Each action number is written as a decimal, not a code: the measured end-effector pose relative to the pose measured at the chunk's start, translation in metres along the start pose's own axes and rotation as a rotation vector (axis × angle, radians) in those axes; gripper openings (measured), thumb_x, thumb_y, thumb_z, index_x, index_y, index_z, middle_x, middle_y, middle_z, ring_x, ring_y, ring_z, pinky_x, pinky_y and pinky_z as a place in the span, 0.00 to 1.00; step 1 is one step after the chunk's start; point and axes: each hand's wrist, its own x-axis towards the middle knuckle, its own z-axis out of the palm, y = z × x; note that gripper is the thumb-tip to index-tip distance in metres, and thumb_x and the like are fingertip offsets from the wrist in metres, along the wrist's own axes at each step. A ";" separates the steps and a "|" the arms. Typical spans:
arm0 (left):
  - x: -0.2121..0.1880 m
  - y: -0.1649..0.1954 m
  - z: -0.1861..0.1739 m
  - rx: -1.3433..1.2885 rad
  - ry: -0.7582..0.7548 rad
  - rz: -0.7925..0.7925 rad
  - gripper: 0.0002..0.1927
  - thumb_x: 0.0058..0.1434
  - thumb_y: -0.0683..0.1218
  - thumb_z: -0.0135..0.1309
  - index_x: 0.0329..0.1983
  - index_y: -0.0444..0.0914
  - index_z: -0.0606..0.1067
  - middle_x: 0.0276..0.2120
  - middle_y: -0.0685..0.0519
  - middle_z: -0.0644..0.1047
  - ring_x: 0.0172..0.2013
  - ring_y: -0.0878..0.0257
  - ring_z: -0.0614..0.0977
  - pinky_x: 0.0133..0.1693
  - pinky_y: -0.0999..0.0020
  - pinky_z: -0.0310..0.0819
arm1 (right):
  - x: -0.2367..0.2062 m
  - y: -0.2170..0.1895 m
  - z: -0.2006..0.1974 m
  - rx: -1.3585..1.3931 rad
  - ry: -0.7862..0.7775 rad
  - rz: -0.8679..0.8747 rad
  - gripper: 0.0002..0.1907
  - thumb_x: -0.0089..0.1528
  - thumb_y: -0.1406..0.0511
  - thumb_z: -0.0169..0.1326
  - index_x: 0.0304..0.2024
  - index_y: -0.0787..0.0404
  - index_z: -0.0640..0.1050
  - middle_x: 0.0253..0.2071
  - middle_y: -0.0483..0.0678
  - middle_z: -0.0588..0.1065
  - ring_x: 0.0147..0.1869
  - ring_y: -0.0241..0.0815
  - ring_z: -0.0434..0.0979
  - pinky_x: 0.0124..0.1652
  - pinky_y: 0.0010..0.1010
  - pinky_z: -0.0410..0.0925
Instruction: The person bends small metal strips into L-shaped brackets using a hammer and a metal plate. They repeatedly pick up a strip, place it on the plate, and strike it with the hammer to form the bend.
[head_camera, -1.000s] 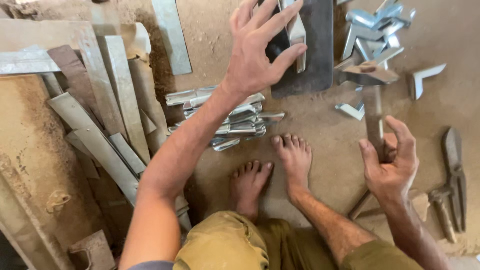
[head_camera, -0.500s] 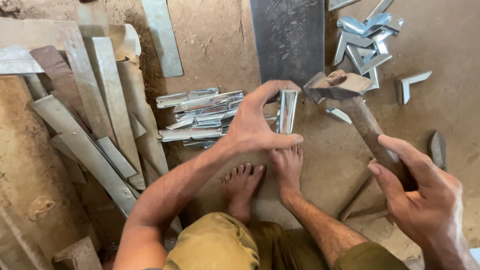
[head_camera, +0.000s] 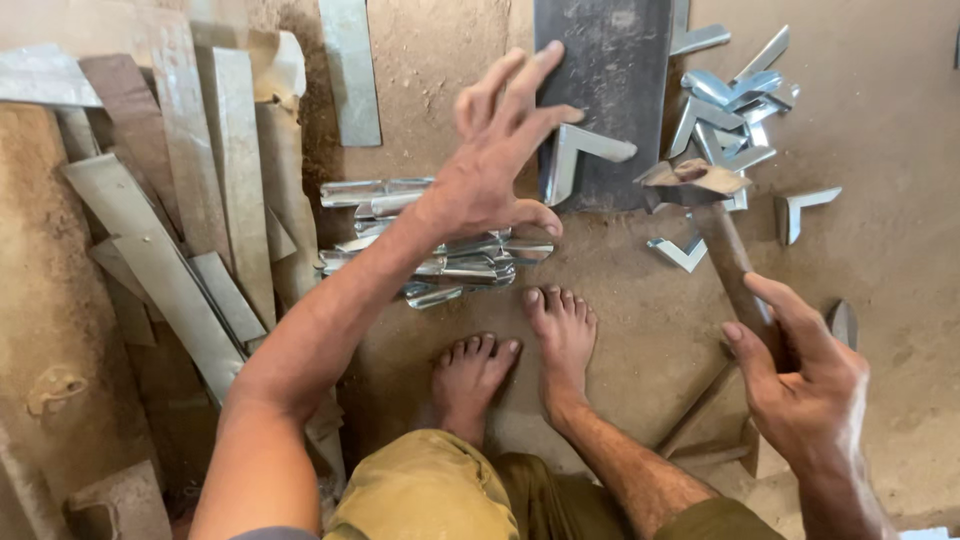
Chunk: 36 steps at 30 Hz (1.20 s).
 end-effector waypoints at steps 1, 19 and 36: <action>0.004 -0.004 0.008 -0.075 -0.001 0.025 0.68 0.30 0.78 0.70 0.72 0.45 0.59 0.74 0.38 0.58 0.73 0.41 0.49 0.69 0.39 0.41 | -0.001 0.003 0.001 -0.014 -0.004 0.001 0.27 0.64 0.71 0.64 0.66 0.57 0.76 0.32 0.47 0.77 0.30 0.29 0.70 0.30 0.23 0.65; 0.021 -0.014 0.013 -0.573 -0.147 -0.040 0.76 0.33 0.50 0.85 0.80 0.44 0.48 0.76 0.50 0.58 0.71 0.49 0.67 0.76 0.49 0.55 | 0.058 0.000 0.050 -0.091 0.056 -0.501 0.24 0.71 0.70 0.63 0.67 0.54 0.73 0.41 0.52 0.79 0.37 0.37 0.79 0.33 0.28 0.72; 0.025 -0.018 0.001 -0.507 -0.216 0.113 0.71 0.38 0.53 0.83 0.79 0.45 0.48 0.65 0.58 0.76 0.71 0.51 0.68 0.73 0.49 0.54 | 0.040 0.061 0.068 -0.123 0.213 -0.668 0.26 0.66 0.78 0.64 0.62 0.54 0.73 0.41 0.55 0.77 0.35 0.48 0.77 0.33 0.36 0.71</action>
